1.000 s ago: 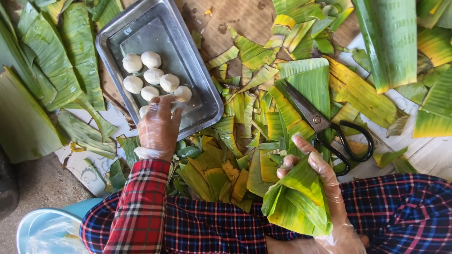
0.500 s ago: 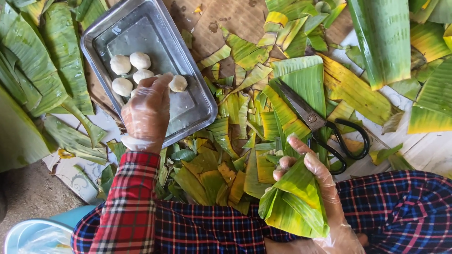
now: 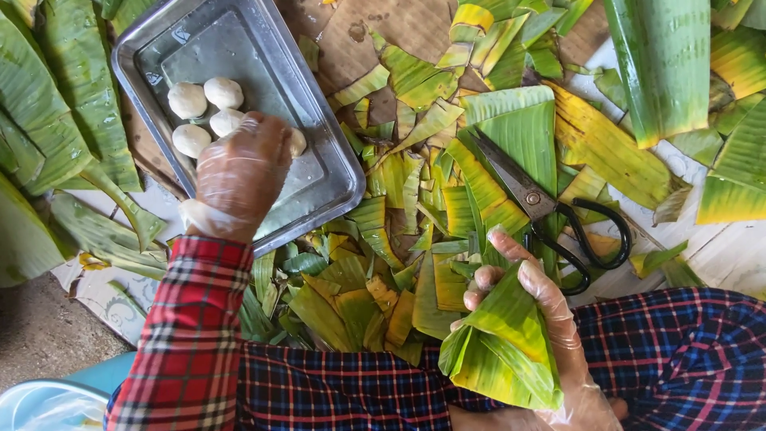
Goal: Trimming banana leaves with scissors and wrapping small dough balls inside them for food preparation.
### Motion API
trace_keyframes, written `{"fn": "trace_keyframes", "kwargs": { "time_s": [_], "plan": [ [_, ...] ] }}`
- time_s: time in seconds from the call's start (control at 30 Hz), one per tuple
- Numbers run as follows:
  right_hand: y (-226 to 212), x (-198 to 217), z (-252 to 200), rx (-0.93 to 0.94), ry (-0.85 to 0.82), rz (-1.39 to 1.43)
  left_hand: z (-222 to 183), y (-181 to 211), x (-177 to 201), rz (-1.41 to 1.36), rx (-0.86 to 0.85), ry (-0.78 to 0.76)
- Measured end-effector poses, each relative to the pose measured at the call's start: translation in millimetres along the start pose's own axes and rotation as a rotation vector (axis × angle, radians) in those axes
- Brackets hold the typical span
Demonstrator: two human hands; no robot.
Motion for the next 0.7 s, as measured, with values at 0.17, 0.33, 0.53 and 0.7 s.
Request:
{"fn": "trace_keyframes", "kwargs": {
  "time_s": [0.17,0.33,0.53,0.7],
  "plan": [
    [-0.2,-2.2,-2.2,-0.011,0.070,-0.055,-13.0,-30.9,26.2,-0.363,0.115,0.018],
    [-0.1,-3.8,-5.2,-0.013,0.102,-0.107,-44.9,-62.4,72.2,-0.449,0.253,0.076],
    [3.1,5.2,-1.6,0.015,0.084,-0.141,-79.4,-85.1,60.8,-0.466,0.523,0.114],
    [5.5,4.9,-1.1,0.020,0.098,-0.172,-59.1,-75.6,40.1,-0.439,0.371,0.173]
  ]
}}
Point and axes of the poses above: each hand's wrist, its own z-axis towards the middle knuckle, its own x-axis out of the back of the hand, y = z × x, the point moved 2 cm from there along z, towards the middle knuckle, and after that the axes turned 14 degrees about z, right-handed, at the moved point
